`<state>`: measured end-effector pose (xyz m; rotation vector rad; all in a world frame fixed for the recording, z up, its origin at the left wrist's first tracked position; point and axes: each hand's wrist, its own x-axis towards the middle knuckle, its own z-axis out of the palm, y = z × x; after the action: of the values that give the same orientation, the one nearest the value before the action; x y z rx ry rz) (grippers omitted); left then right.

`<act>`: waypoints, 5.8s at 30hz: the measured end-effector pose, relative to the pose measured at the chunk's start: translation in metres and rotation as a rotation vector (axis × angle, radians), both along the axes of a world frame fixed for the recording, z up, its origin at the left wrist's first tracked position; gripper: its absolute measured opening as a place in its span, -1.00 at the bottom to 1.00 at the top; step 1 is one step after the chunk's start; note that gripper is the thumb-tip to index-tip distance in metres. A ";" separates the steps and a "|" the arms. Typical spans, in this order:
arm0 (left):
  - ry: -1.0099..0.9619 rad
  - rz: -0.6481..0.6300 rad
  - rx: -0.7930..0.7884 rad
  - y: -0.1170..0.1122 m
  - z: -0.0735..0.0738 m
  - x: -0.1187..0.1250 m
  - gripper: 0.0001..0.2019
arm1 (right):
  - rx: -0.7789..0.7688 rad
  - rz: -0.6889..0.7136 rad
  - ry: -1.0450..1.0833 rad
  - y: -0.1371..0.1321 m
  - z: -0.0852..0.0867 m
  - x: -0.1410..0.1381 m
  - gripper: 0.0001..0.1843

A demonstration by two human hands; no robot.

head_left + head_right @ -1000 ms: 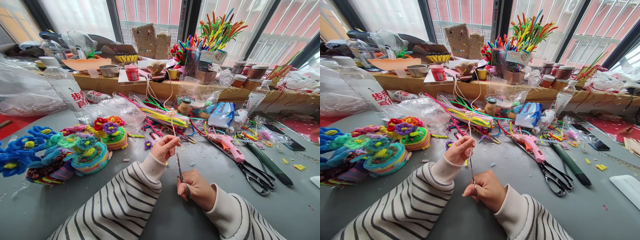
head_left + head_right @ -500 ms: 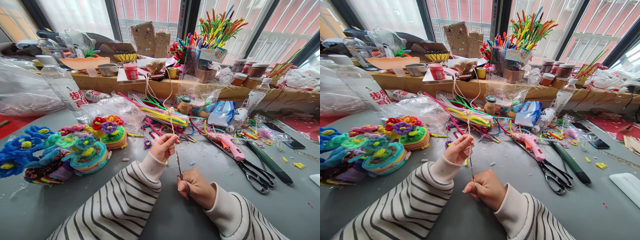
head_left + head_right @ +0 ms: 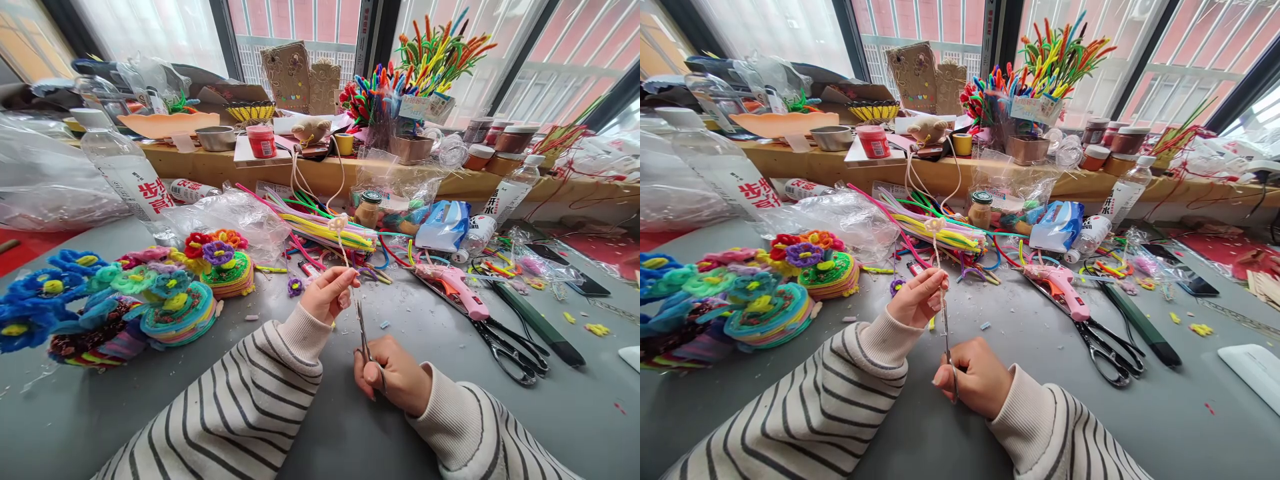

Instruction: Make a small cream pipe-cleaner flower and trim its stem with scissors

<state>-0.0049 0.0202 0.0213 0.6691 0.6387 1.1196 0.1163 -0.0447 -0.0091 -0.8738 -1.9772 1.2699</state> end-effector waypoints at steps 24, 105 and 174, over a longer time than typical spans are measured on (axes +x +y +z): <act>0.065 -0.015 -0.009 -0.001 0.002 0.000 -0.70 | -0.010 -0.016 -0.021 0.001 -0.003 -0.001 -0.27; 0.018 0.046 -0.048 -0.002 0.004 0.000 -0.66 | -0.110 0.098 0.136 0.000 0.000 -0.003 -0.27; 0.020 0.097 -0.030 0.002 0.000 -0.002 -0.64 | -0.097 -0.005 0.033 -0.001 -0.008 -0.005 -0.25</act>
<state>-0.0073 0.0226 0.0210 0.6293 0.7097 1.1926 0.1113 -0.0461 -0.0168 -0.8978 -1.9003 1.3781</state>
